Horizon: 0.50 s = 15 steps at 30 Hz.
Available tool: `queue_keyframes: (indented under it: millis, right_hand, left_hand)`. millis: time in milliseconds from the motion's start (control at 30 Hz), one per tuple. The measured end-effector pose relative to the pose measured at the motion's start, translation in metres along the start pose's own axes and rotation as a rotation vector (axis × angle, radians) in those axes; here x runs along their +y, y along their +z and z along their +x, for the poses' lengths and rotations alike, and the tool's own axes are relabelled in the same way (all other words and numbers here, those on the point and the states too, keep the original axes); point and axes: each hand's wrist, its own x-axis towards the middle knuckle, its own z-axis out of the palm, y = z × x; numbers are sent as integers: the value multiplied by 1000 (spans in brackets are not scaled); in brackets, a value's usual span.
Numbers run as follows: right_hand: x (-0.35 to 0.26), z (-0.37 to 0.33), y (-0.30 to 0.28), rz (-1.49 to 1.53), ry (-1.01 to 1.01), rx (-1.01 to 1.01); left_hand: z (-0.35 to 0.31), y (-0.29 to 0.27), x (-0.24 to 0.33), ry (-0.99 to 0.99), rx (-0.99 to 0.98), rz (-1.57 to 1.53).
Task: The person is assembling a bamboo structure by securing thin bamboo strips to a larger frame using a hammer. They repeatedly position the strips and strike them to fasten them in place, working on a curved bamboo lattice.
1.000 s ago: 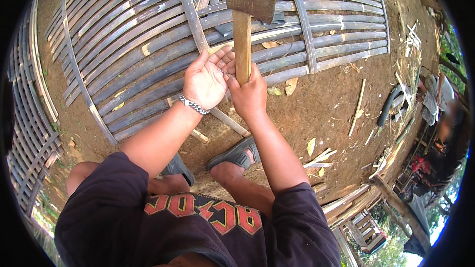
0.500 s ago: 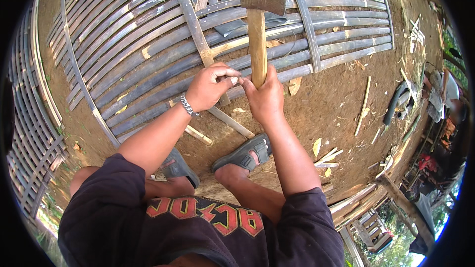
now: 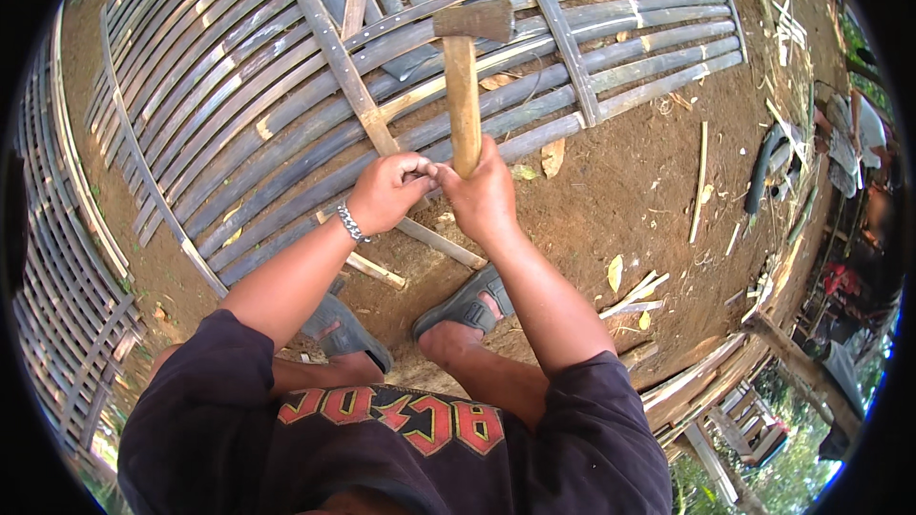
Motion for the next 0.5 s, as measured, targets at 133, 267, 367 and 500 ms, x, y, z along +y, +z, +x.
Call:
queue_keyframes:
  millis: [133,267,367,500]
  right_hand:
    - [-5,1,14,53,-36,20]
    - [27,5,17,141,-71,116]
    - [39,4,16,207,2,146]
    - [43,4,8,230,82,132]
  left_hand:
    - [-1,16,-49,156,77,-266]
    - [4,1,-44,-48,138,-617]
    - [22,-29,-48,42,261,-613]
    - [58,-67,-36,193,422,-452]
